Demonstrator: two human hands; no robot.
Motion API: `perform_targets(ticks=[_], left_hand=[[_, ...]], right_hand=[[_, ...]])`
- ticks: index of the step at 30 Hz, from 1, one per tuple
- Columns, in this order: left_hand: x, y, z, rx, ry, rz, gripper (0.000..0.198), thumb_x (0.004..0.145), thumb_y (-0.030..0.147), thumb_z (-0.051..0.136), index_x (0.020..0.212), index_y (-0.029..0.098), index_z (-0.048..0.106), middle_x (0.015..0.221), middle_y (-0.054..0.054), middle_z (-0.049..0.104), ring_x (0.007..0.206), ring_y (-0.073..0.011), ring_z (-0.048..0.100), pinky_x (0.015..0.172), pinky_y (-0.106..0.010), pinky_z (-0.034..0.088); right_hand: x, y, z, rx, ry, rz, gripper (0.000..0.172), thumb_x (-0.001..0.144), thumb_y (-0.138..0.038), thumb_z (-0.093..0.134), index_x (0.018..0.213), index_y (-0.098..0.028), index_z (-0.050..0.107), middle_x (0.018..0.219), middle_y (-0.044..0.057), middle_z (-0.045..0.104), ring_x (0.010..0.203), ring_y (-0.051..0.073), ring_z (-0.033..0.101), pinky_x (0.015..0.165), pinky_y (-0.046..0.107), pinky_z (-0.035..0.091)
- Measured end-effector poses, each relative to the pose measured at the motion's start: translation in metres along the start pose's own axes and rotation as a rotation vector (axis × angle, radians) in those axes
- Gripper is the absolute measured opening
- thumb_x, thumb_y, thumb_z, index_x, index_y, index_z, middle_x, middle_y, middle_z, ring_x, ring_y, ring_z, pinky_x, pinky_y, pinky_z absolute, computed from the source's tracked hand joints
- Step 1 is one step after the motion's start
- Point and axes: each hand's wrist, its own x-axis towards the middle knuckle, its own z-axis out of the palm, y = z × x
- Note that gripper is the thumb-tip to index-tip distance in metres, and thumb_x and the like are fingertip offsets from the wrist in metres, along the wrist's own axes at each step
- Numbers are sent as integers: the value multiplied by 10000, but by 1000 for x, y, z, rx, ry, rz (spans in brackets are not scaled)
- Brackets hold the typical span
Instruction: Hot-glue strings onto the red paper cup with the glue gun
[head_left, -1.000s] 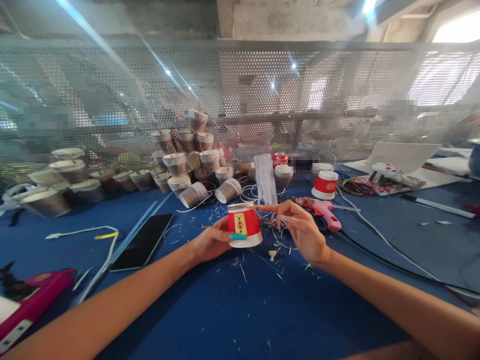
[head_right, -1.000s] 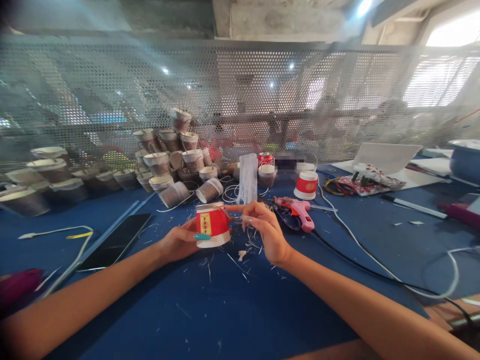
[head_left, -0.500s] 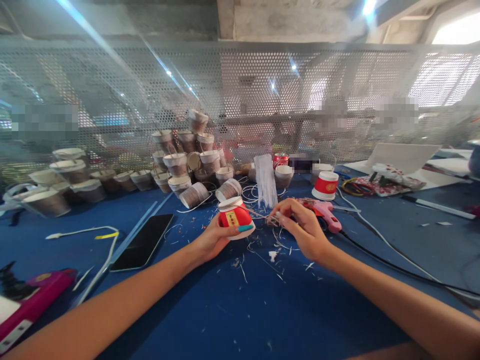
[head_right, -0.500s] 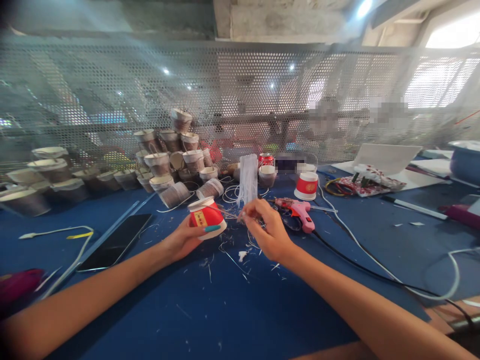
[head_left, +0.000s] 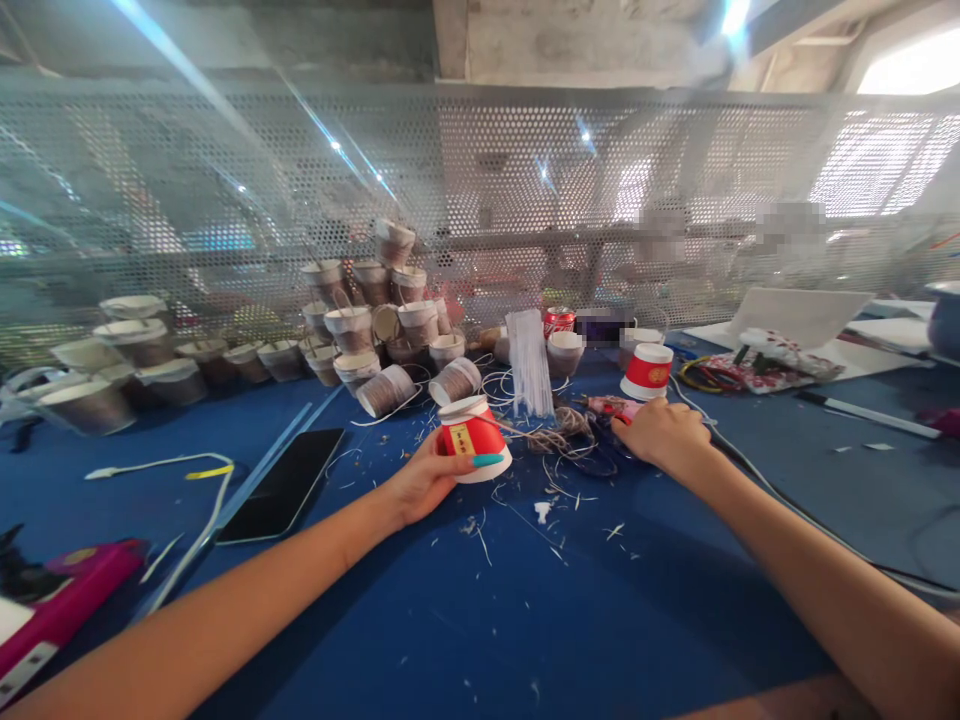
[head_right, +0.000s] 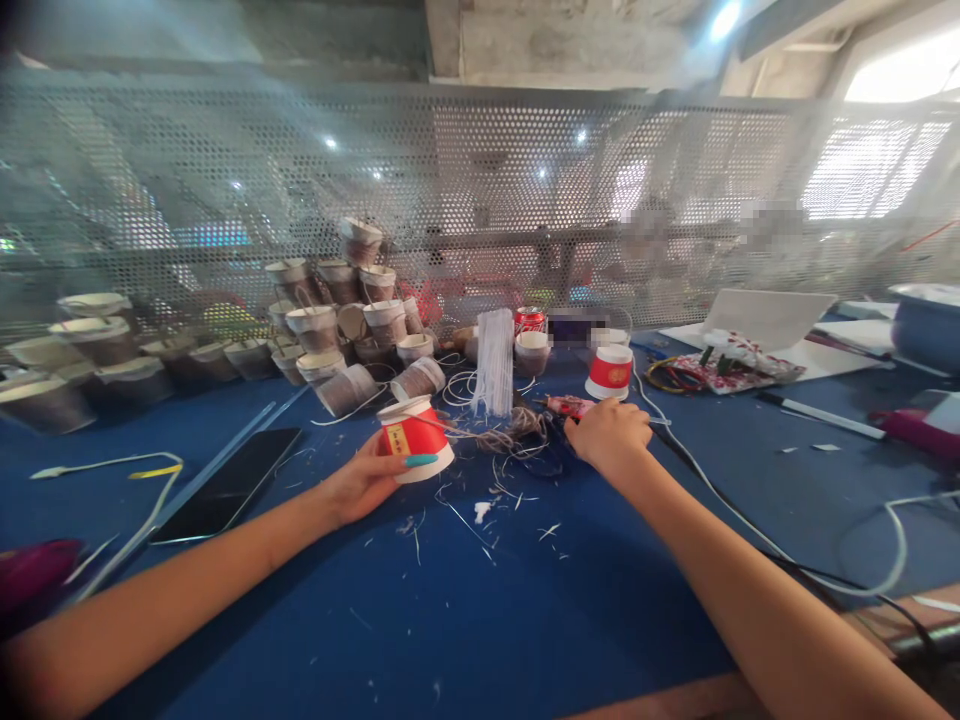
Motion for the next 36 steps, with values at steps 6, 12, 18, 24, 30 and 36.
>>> perform_targets(ticks=[6,12,18,24,30,36], left_hand=[[-1,1,-1,30,-59,9,520,571,89,731,1070,155,598,996,-68,687,925,-214,626,854,-340,462],[-2,2,-1,37,-73,12,517,582,109,727,1081,141,594,993,-77,691,906,-212,634,838,-328,466],[-2,1,-2,-1,-46,-14,491,581,88,721,1056,124,603,974,-78,700,905,-214,639,864,-339,455],[0,0,-1,-22,-55,12,526,577,132,750,1075,116,582,1061,-104,668,969,-228,619,913,-354,429],[-3,0,3,-6,-30,18,520,563,115,765,1050,130,587,983,-89,686,926,-227,634,896,-357,435],[-3,1,6,9,-4,17,582,518,144,804,1059,120,592,992,-95,686,925,-220,633,901,-349,433]], right_hand=[[12,7,-1,3,-83,-205,507,834,-451,380,1074,-55,589,1024,249,632,959,337,613,747,398,447],[10,0,-11,251,262,-292,458,804,-490,445,906,-65,581,904,223,621,918,324,592,729,388,443],[-13,-18,-3,903,210,-365,451,667,-523,606,871,-166,422,558,8,530,491,177,522,453,313,398],[-52,-31,2,1000,239,-517,352,654,-392,617,765,-225,328,571,-21,515,446,114,465,401,265,353],[-69,-37,4,974,289,-683,322,653,-325,584,804,-223,318,574,-36,483,446,103,450,404,261,339],[-70,-38,7,956,265,-712,335,675,-312,562,768,-240,249,592,-29,475,451,101,438,408,266,329]])
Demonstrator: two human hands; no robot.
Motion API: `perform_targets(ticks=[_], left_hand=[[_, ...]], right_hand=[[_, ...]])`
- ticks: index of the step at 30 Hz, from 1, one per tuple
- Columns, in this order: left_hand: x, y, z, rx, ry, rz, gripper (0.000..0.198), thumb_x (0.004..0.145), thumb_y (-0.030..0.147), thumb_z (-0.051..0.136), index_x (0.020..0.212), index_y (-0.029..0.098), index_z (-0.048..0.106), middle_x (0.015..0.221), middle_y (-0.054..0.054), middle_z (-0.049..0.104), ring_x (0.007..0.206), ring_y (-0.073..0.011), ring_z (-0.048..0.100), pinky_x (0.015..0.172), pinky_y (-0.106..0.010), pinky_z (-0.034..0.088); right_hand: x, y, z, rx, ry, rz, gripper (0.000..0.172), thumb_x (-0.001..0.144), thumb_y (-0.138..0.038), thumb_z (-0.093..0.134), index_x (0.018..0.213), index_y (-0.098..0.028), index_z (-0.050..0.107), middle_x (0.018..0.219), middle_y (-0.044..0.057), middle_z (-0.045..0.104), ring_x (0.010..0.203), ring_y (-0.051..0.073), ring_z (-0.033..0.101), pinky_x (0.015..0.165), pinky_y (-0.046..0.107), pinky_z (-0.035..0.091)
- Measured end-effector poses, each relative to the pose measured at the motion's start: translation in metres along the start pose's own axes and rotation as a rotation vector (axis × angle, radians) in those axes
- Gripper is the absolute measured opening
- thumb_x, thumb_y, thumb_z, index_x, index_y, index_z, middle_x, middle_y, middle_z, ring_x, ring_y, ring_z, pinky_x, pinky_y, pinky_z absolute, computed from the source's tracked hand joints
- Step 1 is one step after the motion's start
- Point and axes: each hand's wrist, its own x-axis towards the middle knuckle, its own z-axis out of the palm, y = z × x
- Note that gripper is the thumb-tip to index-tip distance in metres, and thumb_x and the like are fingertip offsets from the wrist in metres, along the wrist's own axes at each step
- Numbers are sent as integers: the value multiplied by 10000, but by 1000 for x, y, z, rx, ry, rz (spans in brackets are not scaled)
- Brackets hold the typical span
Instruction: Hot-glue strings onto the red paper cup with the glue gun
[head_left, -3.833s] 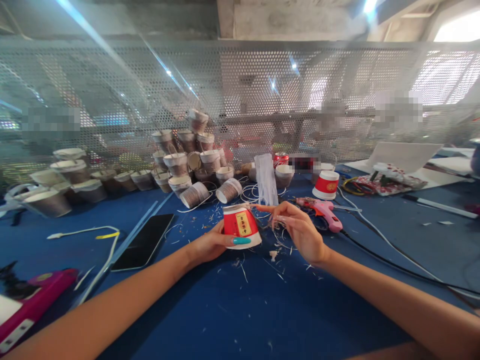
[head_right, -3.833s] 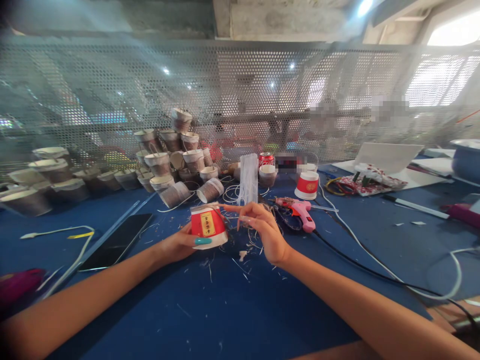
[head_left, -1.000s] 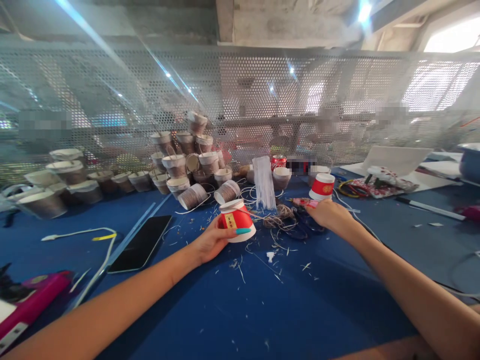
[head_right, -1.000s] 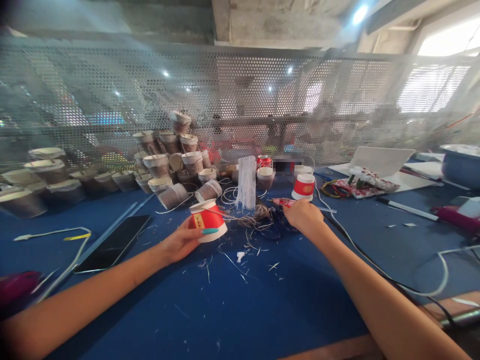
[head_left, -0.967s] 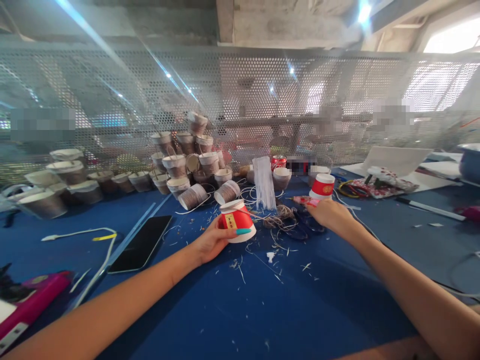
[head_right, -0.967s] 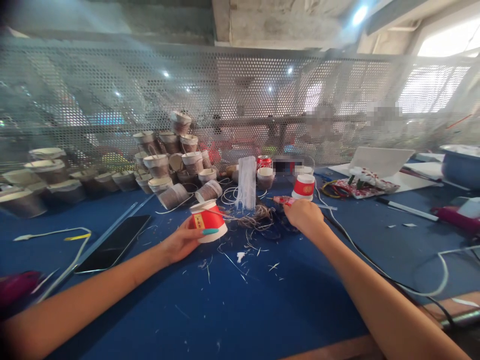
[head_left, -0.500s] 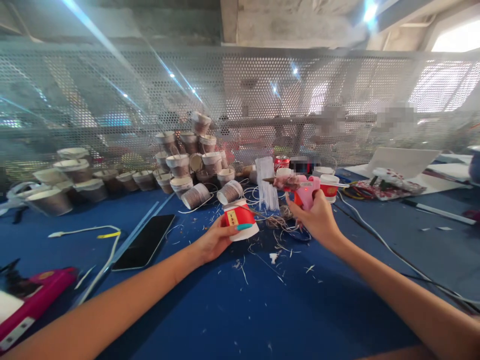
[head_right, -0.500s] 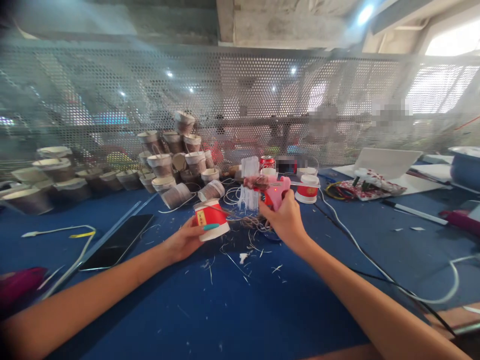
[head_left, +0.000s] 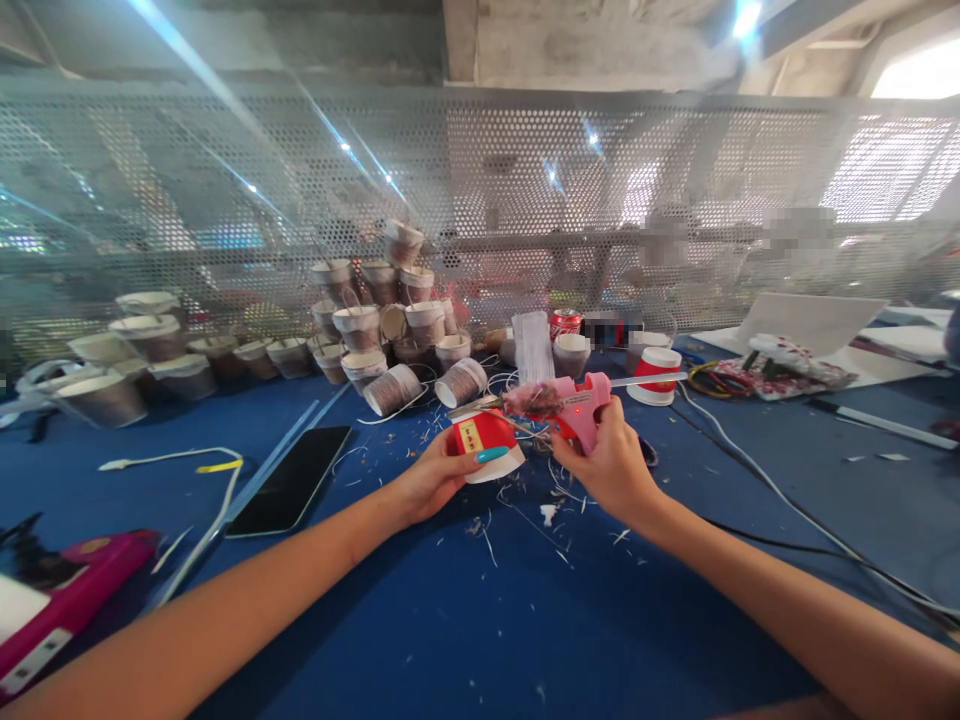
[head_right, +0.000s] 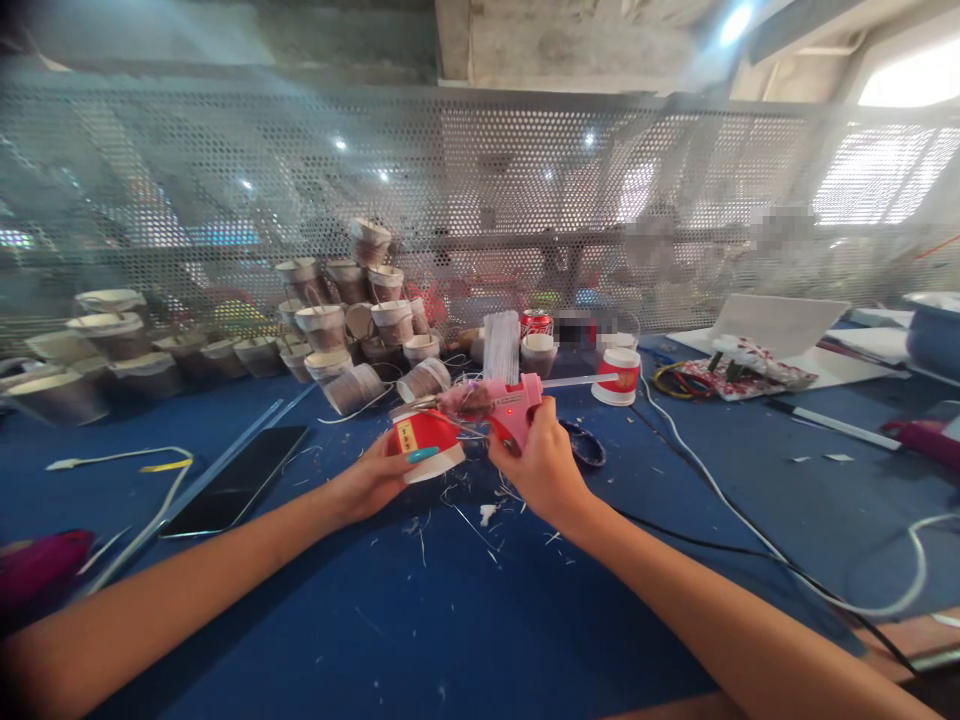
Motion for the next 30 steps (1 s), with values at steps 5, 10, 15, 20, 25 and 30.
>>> perform_targets(ticks=[5,10,15,20,25,30], left_hand=[[1,-1,0,10,12,-11,589,523,137,800,1072,108,589,1004,-111,683,932,-229,633,900,-354,434],[0,-1,-1,9,3,-7,561,548,128,785,1071,107,586,1015,-113,680,937,-228,632,915,-360,422],[0,-1,0,1,2,2,540,560,101,769,1067,118,584,996,-96,686,930,-223,635,935,-369,407],[2,-1,-1,-22,-12,9,532,563,90,758,1065,125,585,1008,-93,684,953,-230,629,918,-357,423],[3,-1,-2,-33,0,-8,560,549,93,767,1074,130,578,1020,-89,682,944,-220,632,909,-345,430],[2,-1,-1,-24,20,-13,633,504,129,807,1091,131,570,1024,-97,680,954,-232,628,911,-359,428]], right_hand=[[0,-1,0,-9,-11,-2,324,684,-309,540,769,-241,234,604,-24,470,463,112,453,417,271,331],[0,-1,0,-26,-17,-7,312,687,-315,526,771,-237,235,601,-20,471,459,117,462,416,270,334],[0,2,1,-33,3,-25,303,689,-317,510,772,-236,230,595,-26,478,447,112,460,413,265,333],[-1,4,1,-46,10,-30,290,696,-305,497,774,-234,227,601,-21,474,461,120,470,426,273,337],[1,5,0,-59,23,-6,283,681,-271,494,773,-233,229,585,-32,461,440,105,447,409,254,318],[2,3,-1,-67,14,25,281,674,-254,491,757,-235,224,554,-48,437,416,91,425,398,242,307]])
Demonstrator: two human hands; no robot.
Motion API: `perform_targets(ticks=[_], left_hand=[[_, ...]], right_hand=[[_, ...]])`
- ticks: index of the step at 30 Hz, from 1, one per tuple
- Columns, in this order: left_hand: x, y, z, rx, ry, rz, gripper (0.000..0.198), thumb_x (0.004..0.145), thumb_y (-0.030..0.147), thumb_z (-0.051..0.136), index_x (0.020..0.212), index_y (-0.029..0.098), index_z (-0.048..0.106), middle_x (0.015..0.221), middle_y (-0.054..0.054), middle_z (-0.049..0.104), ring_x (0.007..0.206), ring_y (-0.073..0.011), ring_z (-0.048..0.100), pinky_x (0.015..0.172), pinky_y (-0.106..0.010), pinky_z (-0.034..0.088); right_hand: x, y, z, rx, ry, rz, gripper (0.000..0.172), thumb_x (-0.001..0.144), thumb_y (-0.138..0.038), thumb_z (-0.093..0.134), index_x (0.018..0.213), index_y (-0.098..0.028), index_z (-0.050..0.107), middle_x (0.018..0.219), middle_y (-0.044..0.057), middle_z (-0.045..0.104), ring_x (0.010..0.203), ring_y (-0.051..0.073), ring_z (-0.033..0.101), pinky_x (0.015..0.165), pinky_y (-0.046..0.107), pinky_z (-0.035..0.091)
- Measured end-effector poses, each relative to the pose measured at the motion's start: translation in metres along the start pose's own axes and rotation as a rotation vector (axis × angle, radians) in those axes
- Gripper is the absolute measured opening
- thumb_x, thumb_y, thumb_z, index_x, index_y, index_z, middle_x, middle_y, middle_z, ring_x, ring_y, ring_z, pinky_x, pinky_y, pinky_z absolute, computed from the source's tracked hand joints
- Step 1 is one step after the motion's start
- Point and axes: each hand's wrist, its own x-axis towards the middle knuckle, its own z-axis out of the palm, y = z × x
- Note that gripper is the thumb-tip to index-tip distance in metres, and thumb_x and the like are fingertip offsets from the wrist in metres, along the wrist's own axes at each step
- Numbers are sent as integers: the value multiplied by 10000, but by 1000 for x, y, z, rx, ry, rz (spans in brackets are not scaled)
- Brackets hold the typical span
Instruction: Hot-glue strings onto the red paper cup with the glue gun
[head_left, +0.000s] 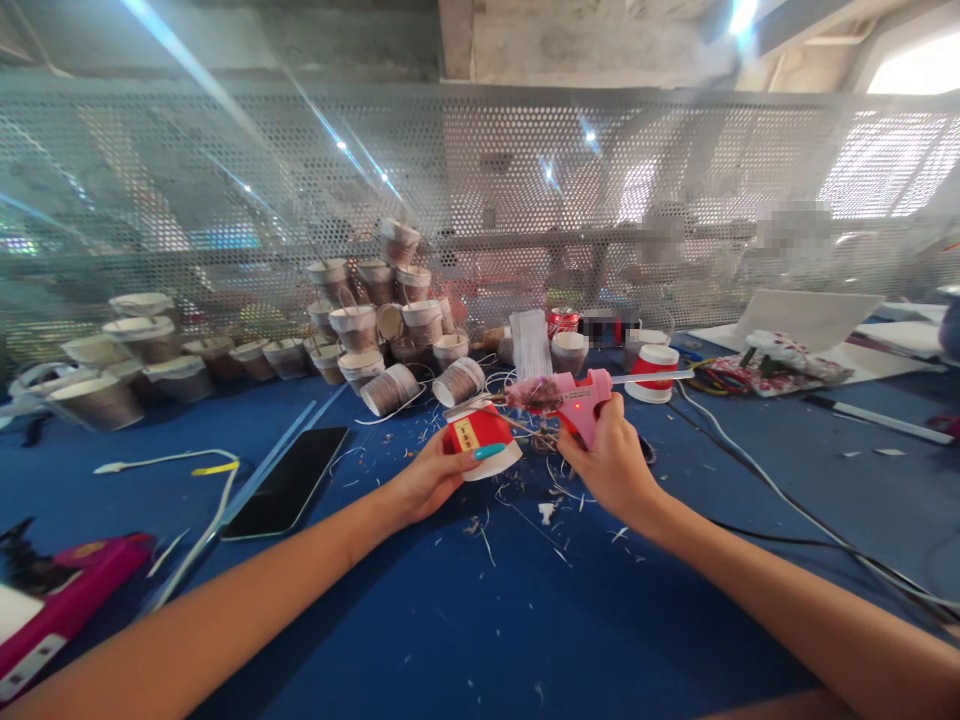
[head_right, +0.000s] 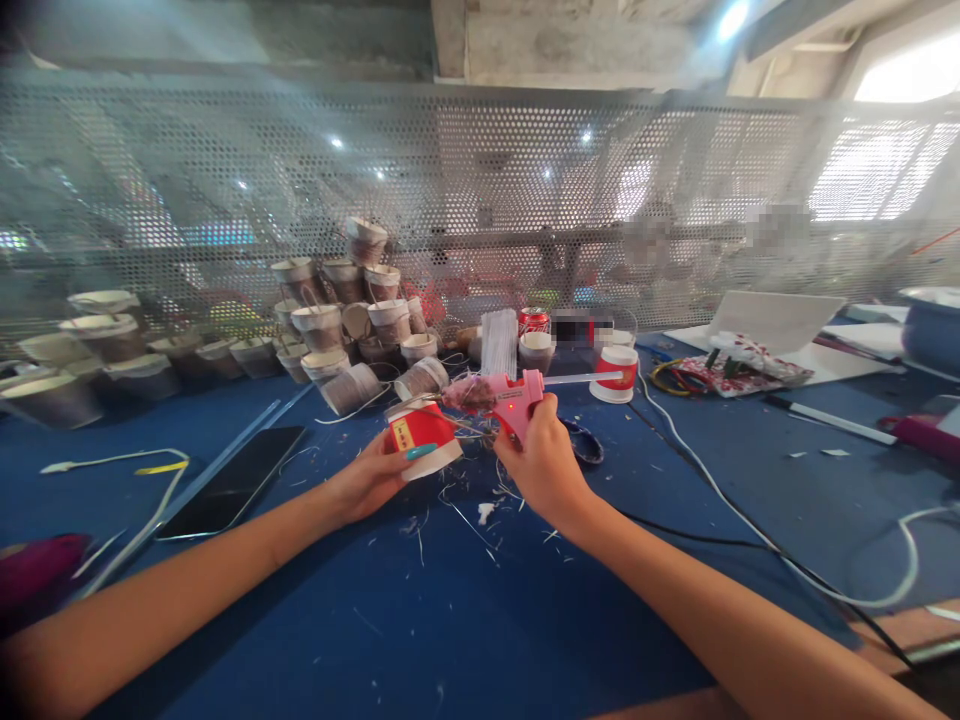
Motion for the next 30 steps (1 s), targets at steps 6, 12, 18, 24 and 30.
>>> perform_targets(ticks=[6,12,18,24,30], left_hand=[[0,1,0,9,1,-2,625,506,152,812,1085,125,577,1057,-112,665,973,-240,619,918,-371,422],[1,0,-1,7,9,5,641,482,155,819,1079,142,586,1034,-89,678,956,-235,626,900,-369,438],[2,-2,-3,-13,9,5,648,490,128,805,1096,148,579,1053,-85,676,977,-233,620,907,-363,438],[3,-2,-5,-23,-17,0,608,531,118,783,1101,149,572,1045,-79,675,959,-220,621,898,-353,436],[2,-1,-5,-4,-13,-8,593,544,116,774,1098,152,566,1052,-85,670,964,-228,618,904,-358,429]], right_hand=[[0,3,0,-33,-20,59,289,670,-253,488,755,-235,212,553,-46,425,422,101,425,413,263,311],[1,4,0,-47,-37,101,304,663,-268,499,759,-235,212,568,-38,433,441,116,445,428,276,318],[2,4,2,-29,19,31,308,669,-290,505,735,-242,208,559,-52,426,427,92,422,408,254,295],[1,5,2,-28,18,33,319,684,-308,529,739,-241,222,566,-48,446,432,87,436,403,247,307],[1,6,2,-34,23,31,319,687,-295,532,733,-242,221,566,-48,453,430,84,429,405,245,303]])
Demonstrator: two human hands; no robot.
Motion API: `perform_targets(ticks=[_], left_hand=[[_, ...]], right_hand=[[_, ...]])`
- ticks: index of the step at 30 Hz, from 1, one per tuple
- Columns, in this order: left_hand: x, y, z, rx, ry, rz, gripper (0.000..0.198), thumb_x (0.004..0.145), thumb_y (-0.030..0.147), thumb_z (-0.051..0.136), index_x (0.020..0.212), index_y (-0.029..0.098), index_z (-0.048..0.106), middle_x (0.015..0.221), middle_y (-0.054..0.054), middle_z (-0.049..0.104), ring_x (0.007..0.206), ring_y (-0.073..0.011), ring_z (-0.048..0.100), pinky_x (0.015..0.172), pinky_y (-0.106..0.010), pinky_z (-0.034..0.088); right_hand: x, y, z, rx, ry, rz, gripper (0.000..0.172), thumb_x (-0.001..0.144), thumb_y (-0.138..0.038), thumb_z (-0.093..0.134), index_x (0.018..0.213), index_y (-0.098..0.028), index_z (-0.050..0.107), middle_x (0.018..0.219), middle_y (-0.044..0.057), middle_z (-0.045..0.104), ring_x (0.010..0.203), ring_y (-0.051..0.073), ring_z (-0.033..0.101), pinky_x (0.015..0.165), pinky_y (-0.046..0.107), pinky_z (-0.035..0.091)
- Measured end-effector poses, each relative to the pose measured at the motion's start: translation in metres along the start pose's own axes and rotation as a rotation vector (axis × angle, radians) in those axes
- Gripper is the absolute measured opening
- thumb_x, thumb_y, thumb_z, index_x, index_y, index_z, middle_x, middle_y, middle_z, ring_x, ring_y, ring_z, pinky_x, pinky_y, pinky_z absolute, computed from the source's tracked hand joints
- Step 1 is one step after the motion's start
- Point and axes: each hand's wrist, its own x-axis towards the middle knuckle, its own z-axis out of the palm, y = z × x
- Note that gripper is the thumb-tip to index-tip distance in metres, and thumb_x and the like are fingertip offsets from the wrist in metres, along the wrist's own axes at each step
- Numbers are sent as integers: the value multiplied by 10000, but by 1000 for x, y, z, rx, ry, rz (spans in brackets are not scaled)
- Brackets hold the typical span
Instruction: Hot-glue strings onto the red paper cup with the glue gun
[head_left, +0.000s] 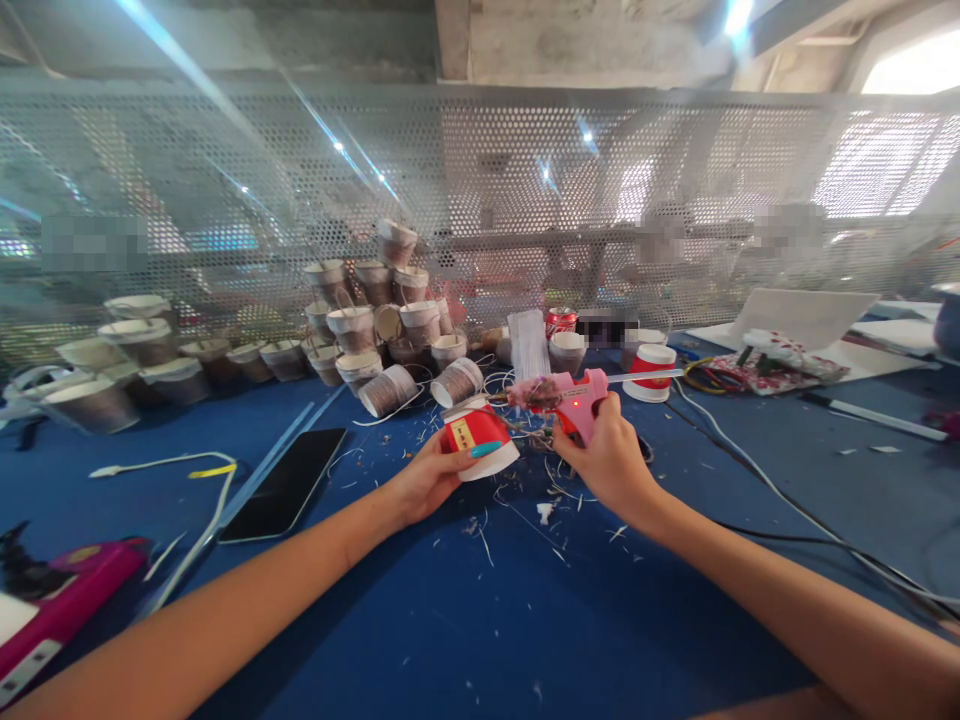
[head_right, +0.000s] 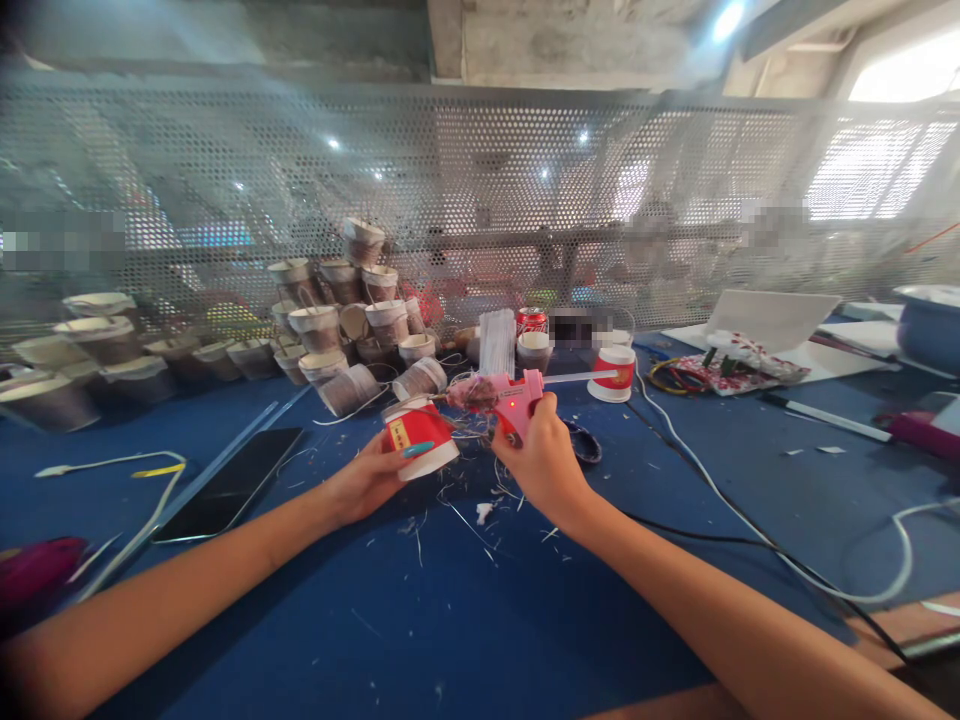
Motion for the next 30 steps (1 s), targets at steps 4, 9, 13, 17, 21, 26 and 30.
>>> perform_targets(ticks=[4,9,13,17,21,26,30], left_hand=[[0,0,0,-18,-8,0,566,561,83,750,1093,157,573,1022,-79,681,943,-222,627,896,-353,431],[0,-1,0,-28,-7,-7,542,555,66,744,1068,157,591,992,-69,692,915,-212,635,885,-344,432],[0,-1,1,-27,3,-7,535,556,63,738,1062,160,594,986,-60,696,916,-206,635,894,-339,428],[0,0,1,-25,10,-19,548,541,60,744,1060,144,593,993,-68,695,914,-202,638,888,-330,432],[0,-1,1,-23,-11,-11,550,549,70,747,1070,138,587,1002,-80,691,915,-210,639,878,-332,438],[-1,0,4,-1,-40,-4,541,556,102,764,1067,131,589,1000,-86,690,916,-211,638,888,-333,435],[-2,1,6,11,-36,-7,505,573,112,765,1048,122,592,976,-89,693,908,-211,641,899,-344,429]], right_hand=[[0,0,0,-5,3,-7,334,688,-304,539,730,-245,213,571,-41,463,431,87,427,406,244,300],[0,0,-1,-5,-9,10,342,684,-332,544,730,-245,216,570,-38,470,424,94,429,400,245,294],[0,-1,-1,-8,-3,7,353,679,-349,542,729,-247,208,576,-35,468,432,103,442,404,249,295],[1,-3,-1,7,-1,6,348,662,-344,538,727,-246,211,562,-41,452,421,95,429,395,247,292],[0,-5,-2,26,4,-7,341,656,-326,541,721,-244,216,550,-51,436,422,87,427,391,238,301],[-1,-8,-2,27,4,-29,342,651,-303,548,728,-244,219,544,-59,426,429,89,433,385,234,302],[-2,-9,-2,37,1,-47,344,650,-297,553,736,-243,223,551,-57,438,427,90,434,387,237,310]])
